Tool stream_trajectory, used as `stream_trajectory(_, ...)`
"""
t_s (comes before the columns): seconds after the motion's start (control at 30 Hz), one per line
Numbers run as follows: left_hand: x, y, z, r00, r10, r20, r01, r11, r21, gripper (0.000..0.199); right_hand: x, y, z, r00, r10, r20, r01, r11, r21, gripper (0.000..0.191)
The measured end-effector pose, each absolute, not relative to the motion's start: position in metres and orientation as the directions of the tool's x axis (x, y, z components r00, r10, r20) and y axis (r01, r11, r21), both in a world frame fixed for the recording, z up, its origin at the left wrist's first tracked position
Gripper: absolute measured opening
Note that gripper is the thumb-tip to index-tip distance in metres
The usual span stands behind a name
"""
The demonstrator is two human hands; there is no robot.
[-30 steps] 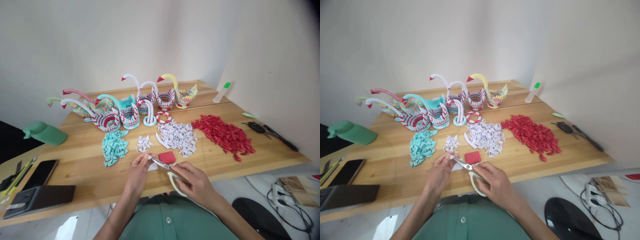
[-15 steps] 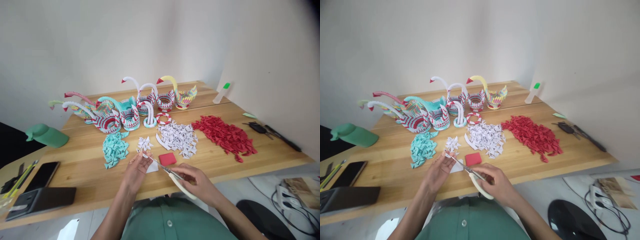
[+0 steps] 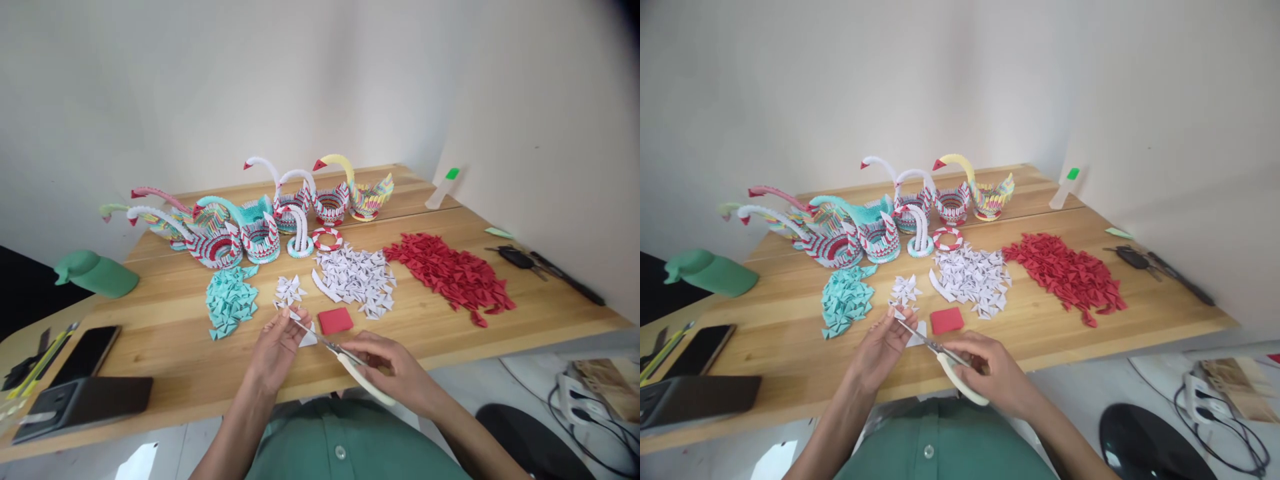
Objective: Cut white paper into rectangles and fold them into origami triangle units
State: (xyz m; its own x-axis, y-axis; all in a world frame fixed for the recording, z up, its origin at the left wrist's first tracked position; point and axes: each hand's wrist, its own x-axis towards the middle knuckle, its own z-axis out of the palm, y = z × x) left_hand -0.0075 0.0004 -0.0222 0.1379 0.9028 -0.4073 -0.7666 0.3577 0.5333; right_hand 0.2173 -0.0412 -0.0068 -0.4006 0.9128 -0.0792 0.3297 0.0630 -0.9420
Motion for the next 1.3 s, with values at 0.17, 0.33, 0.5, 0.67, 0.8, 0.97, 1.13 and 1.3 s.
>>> stream_trajectory(0.17, -0.0061, 0.0005, -0.0200, 0.146, 0.909, -0.391, -0.766, 0.355, 0.537, 0.016, 0.2165, -0.0412, -0.0050, -0.390, 0.920, -0.034, 0.354, 0.116, -0.928, 0.033)
stream_trajectory(0.33, -0.0056, 0.0008, -0.0198, 0.167, 0.917, -0.361, -0.766, 0.352, 0.538, 0.015, 0.2158, -0.0433, -0.0063, -0.343, 0.937, 0.071, 0.380, 0.207, -0.901, 0.037)
stream_trajectory(0.5, -0.0051, -0.0013, -0.0203, 0.146, 0.930, -0.338, -0.766, 0.322, 0.556, 0.016, 0.2156, -0.0461, -0.0098, -0.321, 0.926, 0.199, 0.367, 0.315, -0.876, 0.038)
stream_trajectory(0.67, -0.0033, -0.0027, -0.0204, 0.121, 0.929, -0.349, -0.793, 0.302, 0.529, 0.018, 0.2139, -0.0459, -0.0102, -0.316, 0.930, 0.188, 0.356, 0.300, -0.885, 0.034)
stream_trajectory(0.8, -0.0034, -0.0012, -0.0211, 0.100, 0.923, -0.372, -0.810, 0.293, 0.508, 0.018, 0.2155, -0.0456, -0.0090, -0.361, 0.923, 0.131, 0.367, 0.270, -0.890, 0.038)
stream_trajectory(0.97, -0.0042, -0.0011, -0.0229, 0.108, 0.920, -0.377, -0.804, 0.304, 0.511, 0.017, 0.2165, -0.0444, -0.0088, -0.369, 0.920, 0.130, 0.384, 0.278, -0.880, 0.037)
stream_trajectory(1.13, -0.0043, -0.0027, -0.0217, 0.114, 0.921, -0.374, -0.792, 0.311, 0.525, 0.018, 0.2143, -0.0432, -0.0087, -0.364, 0.922, 0.128, 0.377, 0.272, -0.886, 0.037)
stream_trajectory(1.3, -0.0049, -0.0024, -0.0201, 0.119, 0.921, -0.370, -0.789, 0.314, 0.528, 0.018, 0.2152, -0.0441, -0.0082, -0.380, 0.917, 0.119, 0.388, 0.275, -0.880, 0.038)
